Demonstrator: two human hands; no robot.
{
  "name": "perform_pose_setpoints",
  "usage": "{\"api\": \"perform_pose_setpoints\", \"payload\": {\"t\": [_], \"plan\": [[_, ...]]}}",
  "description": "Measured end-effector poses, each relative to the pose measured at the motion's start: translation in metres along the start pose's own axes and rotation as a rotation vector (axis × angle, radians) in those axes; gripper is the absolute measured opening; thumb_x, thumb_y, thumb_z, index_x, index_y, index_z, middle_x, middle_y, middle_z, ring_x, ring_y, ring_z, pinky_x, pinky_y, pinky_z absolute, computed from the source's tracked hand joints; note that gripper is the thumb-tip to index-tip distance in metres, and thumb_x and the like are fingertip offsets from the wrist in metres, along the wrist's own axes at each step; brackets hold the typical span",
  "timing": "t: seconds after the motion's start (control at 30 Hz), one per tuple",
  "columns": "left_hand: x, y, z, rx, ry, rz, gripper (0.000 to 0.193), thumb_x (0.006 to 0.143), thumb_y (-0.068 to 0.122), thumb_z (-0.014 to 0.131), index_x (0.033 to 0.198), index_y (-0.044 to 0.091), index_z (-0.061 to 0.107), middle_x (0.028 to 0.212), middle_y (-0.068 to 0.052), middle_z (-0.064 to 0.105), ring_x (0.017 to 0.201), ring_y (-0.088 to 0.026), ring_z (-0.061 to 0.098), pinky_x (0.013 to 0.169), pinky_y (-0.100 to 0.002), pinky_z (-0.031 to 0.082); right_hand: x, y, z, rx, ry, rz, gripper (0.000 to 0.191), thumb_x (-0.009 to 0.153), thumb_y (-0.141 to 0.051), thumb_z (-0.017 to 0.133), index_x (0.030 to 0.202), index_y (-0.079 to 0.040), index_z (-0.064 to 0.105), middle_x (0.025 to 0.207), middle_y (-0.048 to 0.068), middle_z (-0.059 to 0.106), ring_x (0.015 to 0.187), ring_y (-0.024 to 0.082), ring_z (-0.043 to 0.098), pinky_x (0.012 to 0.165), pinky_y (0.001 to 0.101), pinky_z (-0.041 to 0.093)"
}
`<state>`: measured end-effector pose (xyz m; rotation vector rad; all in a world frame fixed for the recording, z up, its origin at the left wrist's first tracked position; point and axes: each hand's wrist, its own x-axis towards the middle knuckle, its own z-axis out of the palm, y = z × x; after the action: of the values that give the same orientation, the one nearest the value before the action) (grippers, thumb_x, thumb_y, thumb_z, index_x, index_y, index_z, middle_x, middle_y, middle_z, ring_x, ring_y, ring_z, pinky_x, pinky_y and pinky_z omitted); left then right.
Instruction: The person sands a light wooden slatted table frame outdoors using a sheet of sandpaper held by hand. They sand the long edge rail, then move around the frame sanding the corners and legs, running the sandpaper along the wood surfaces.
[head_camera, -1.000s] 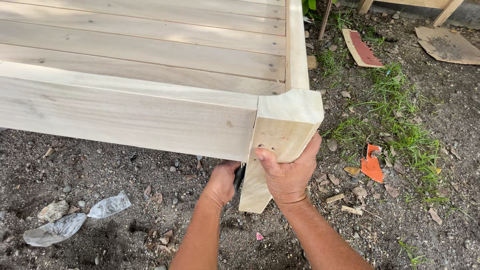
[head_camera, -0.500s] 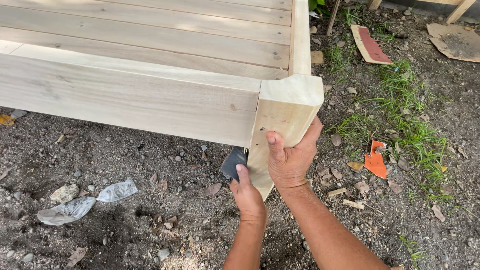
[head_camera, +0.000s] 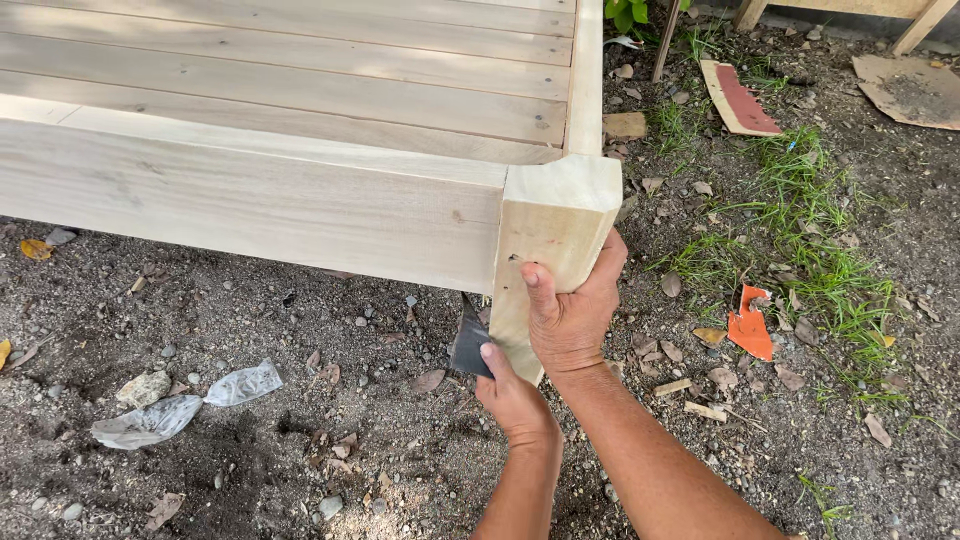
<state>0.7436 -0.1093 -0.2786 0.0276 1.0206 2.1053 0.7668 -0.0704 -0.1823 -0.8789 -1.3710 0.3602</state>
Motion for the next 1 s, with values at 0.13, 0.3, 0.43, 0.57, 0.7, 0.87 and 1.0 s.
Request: {"api": "perform_pose_setpoints", "payload": {"t": [0.13, 0.3, 0.43, 0.57, 0.7, 0.87, 1.0], "plan": [[0.027, 0.008, -0.025, 0.168, 0.114, -0.345, 0.045, 0.105, 0.042, 0.055, 0.115, -0.001, 0.064, 0.098, -0.007, 0.061, 0.083, -0.02, 0.058, 0.077, -0.04, 0.047, 0.0, 0.0, 0.0, -0.007, -0.023, 0.023, 0.102, 0.09, -0.076, 0.064, 0.148, 0.002, 0.033, 0.13, 0.013, 0.061, 0.12, 0.02, 0.066, 0.102, 0.0332, 0.055], [0.029, 0.026, -0.011, 0.217, -0.026, -0.33, 0.049, 0.099, 0.04, 0.051, 0.121, -0.001, 0.065, 0.104, -0.007, 0.072, 0.089, -0.02, 0.067, 0.082, -0.039, 0.051, 0.0, 0.001, -0.002, -0.001, -0.029, -0.001, 0.1, 0.091, -0.076, 0.064, 0.148, 0.002, 0.033, 0.132, 0.015, 0.06, 0.122, 0.023, 0.065, 0.105, 0.0352, 0.053], [0.016, 0.059, 0.018, 0.287, -0.07, -0.246, 0.048, 0.1, 0.041, 0.056, 0.125, 0.001, 0.06, 0.118, -0.008, 0.067, 0.106, -0.02, 0.06, 0.094, -0.037, 0.045, 0.003, -0.001, -0.005, -0.018, -0.061, 0.014, 0.101, 0.091, -0.074, 0.065, 0.149, 0.002, 0.032, 0.132, 0.016, 0.061, 0.121, 0.024, 0.065, 0.104, 0.0364, 0.053], [0.014, 0.086, 0.03, 0.22, -0.147, -0.285, 0.046, 0.097, 0.039, 0.059, 0.122, 0.001, 0.064, 0.12, -0.007, 0.069, 0.108, -0.019, 0.061, 0.095, -0.037, 0.047, -0.001, -0.01, -0.012, -0.01, -0.12, 0.097, 0.095, 0.093, -0.066, 0.066, 0.148, 0.003, 0.032, 0.13, 0.018, 0.061, 0.119, 0.025, 0.065, 0.102, 0.0373, 0.053], [0.024, 0.1, 0.029, 0.15, -0.219, -0.359, 0.042, 0.091, 0.036, 0.067, 0.117, 0.003, 0.07, 0.112, -0.006, 0.069, 0.1, -0.019, 0.061, 0.089, -0.038, 0.046, -0.01, -0.022, -0.017, -0.104, -0.16, 0.217, 0.088, 0.093, -0.057, 0.067, 0.15, 0.001, 0.032, 0.128, 0.018, 0.064, 0.116, 0.026, 0.066, 0.098, 0.0373, 0.053], [0.031, 0.106, 0.024, 0.415, -0.242, -0.136, 0.027, 0.084, 0.021, 0.08, 0.101, 0.0, 0.076, 0.097, -0.002, 0.073, 0.086, -0.013, 0.061, 0.081, -0.031, 0.046, -0.016, -0.032, -0.021, -0.056, -0.181, 0.238, 0.081, 0.092, -0.05, 0.068, 0.148, 0.001, 0.038, 0.128, 0.019, 0.065, 0.116, 0.026, 0.067, 0.099, 0.0378, 0.053], [0.026, 0.103, 0.025, 0.275, -0.251, 0.041, 0.019, 0.081, 0.011, 0.082, 0.094, -0.001, 0.077, 0.09, -0.001, 0.074, 0.077, -0.011, 0.062, 0.076, -0.029, 0.048, -0.028, -0.034, -0.025, -0.068, -0.148, 0.153, 0.072, 0.098, -0.043, 0.065, 0.148, 0.003, 0.041, 0.131, 0.02, 0.061, 0.117, 0.027, 0.065, 0.1, 0.0395, 0.051]]}}
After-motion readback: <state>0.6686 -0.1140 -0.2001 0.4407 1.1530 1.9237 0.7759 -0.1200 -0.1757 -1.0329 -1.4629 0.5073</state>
